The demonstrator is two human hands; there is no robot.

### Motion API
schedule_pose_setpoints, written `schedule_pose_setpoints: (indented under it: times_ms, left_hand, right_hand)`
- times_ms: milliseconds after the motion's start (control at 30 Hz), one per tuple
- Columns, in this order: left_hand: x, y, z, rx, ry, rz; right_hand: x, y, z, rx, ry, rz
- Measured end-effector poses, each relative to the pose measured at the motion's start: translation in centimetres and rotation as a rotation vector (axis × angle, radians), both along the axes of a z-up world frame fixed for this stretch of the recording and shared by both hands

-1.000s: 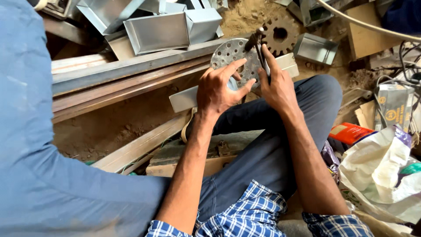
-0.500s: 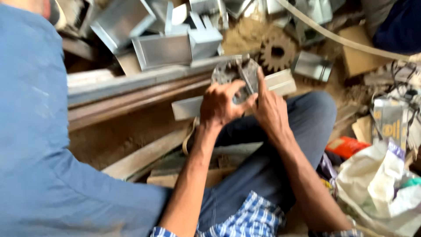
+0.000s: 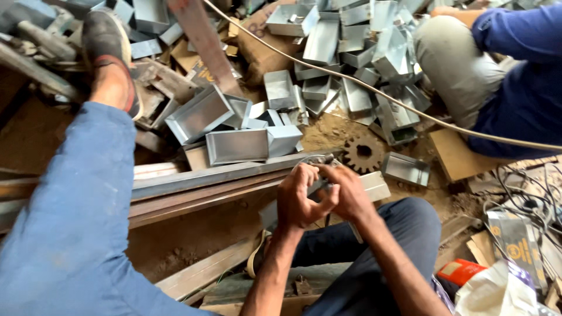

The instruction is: The person manipulates small metal box-like components, using a hammer and a punch-like tool to make holes or fasten parts on a circular metal base.

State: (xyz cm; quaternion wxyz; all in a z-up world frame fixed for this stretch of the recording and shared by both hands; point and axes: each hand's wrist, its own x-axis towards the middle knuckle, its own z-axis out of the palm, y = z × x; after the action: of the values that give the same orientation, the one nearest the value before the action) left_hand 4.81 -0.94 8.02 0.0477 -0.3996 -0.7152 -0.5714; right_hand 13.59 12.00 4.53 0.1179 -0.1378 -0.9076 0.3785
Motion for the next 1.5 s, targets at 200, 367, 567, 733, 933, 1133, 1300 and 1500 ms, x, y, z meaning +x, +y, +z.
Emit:
schedule_pose_setpoints:
  times_ms: [200,367,567,733,933,1133,1300,1500]
  left_hand:
    - [-0.4,-0.1,4.1,-0.021,0.07,0.157]
    - [-1.0,-0.8,5.4,0.104,-0.207,-0.08]
    - [-1.2,-1.7,8.4,0.178,-0.255,-0.299]
    - [-1.0,-2.8,11.0,0.111,-0.264,-0.361]
    - [-0.9,-3.4,12.1,0.142,-0.147,-0.423]
    - [-0.9,-3.7,12.9,0.057,0.028,-0.395]
    - [-0.8,-3.8,12.9,0.073,0.018,-0.365]
    - [-0.7,-4.0,13.1,0.008,0.095,-0.315]
  right_hand:
    - [-1.5,8.7,-0.6,0.25,-0.081,-0.231]
    - [-7.4,15.9,5.2,0.064,-0.327,-0.333]
    - [-7.0,7.2,12.8,-0.437,-0.032,0.344]
    - [-3.0,0.6,14.1,-1.137,0.23,0.496]
    - [-0.8,-0.1,14.8,-0.888,0.364,0.504]
    - [-0.3,-1.3,16.0,-0.951,0.422,0.482]
    - [-0.7,-1.4,16.6,-0.923,0.401,0.492]
    - [-1.4,-2.1,17.6,-0.948,0.418,0.481]
